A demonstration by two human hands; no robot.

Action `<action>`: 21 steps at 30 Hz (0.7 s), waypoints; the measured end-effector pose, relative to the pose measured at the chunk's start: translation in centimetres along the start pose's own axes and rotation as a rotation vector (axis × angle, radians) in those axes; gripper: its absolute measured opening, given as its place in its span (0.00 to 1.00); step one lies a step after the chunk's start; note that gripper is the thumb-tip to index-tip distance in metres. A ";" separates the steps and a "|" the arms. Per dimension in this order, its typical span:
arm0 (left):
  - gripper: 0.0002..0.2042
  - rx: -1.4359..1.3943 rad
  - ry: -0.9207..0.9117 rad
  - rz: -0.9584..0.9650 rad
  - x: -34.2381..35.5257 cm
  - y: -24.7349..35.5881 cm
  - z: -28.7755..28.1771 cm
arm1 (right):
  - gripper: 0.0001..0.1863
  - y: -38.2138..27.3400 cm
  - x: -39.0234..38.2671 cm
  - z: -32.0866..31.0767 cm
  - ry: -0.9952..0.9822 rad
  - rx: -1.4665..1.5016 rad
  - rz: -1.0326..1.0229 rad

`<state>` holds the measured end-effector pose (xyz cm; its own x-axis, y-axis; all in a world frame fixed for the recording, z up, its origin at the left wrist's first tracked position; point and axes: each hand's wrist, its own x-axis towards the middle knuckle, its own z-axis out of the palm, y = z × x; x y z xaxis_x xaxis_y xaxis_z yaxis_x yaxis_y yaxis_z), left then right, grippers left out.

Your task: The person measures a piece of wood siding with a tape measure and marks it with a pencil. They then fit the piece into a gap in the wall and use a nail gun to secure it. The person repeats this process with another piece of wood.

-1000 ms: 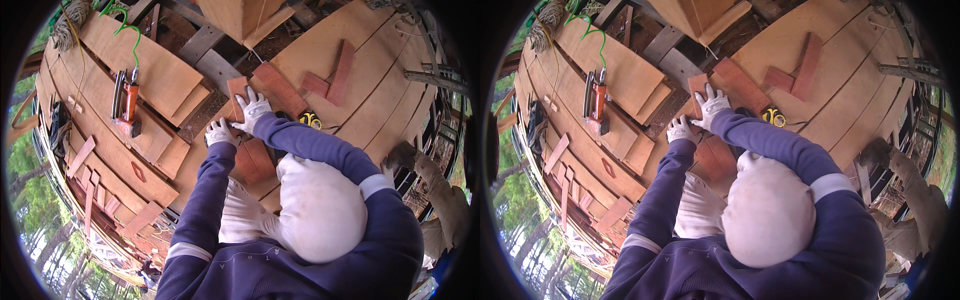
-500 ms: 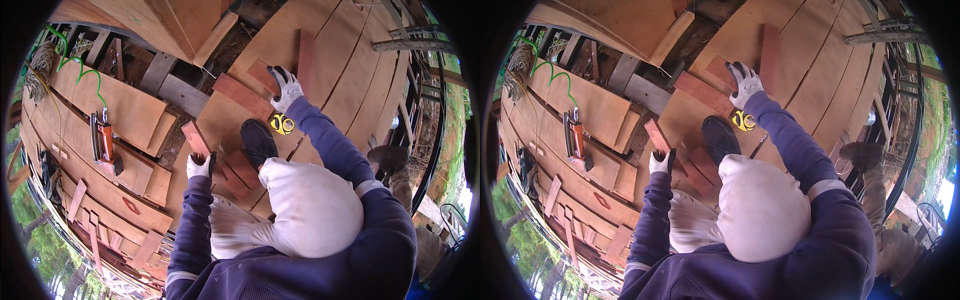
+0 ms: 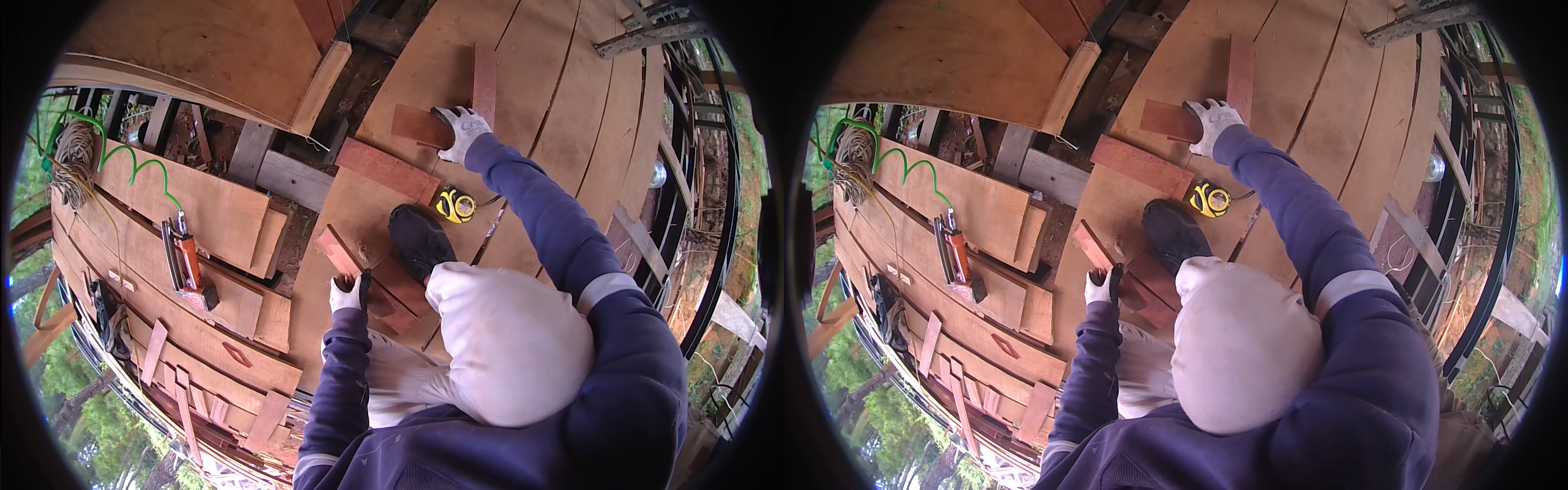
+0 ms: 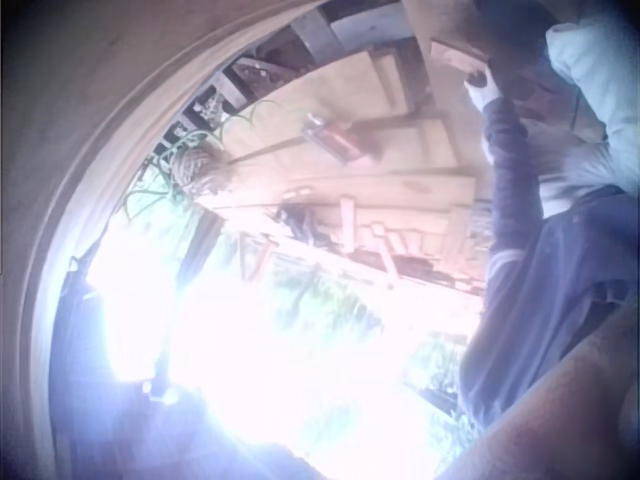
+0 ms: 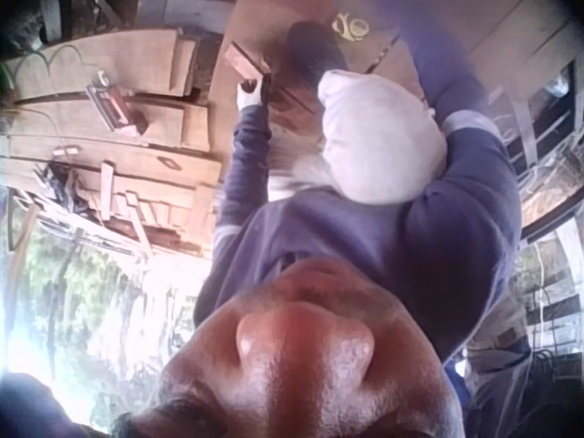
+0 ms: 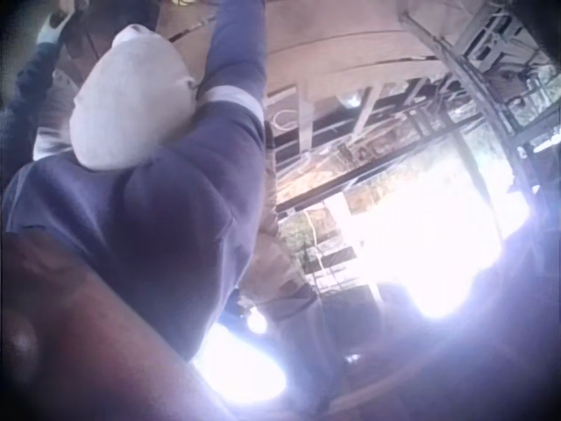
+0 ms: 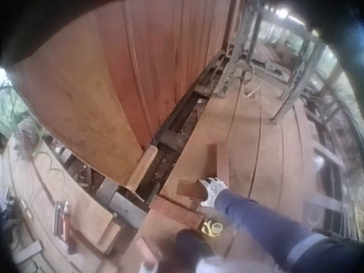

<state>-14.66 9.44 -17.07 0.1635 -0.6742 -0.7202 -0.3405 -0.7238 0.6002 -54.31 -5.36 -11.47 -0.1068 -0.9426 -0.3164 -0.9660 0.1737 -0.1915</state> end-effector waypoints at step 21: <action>0.16 -0.096 0.159 0.001 0.9 -4.1 -0.2 | 0.31 -6.6 -1.8 3.7 0.227 0.052 -0.049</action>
<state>-12.98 11.73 -20.14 0.3099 -0.6839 -0.6605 -0.2518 -0.7289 0.6366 -46.88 -3.78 -13.03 -0.1159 -0.9892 -0.0898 -0.9586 0.1351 -0.2508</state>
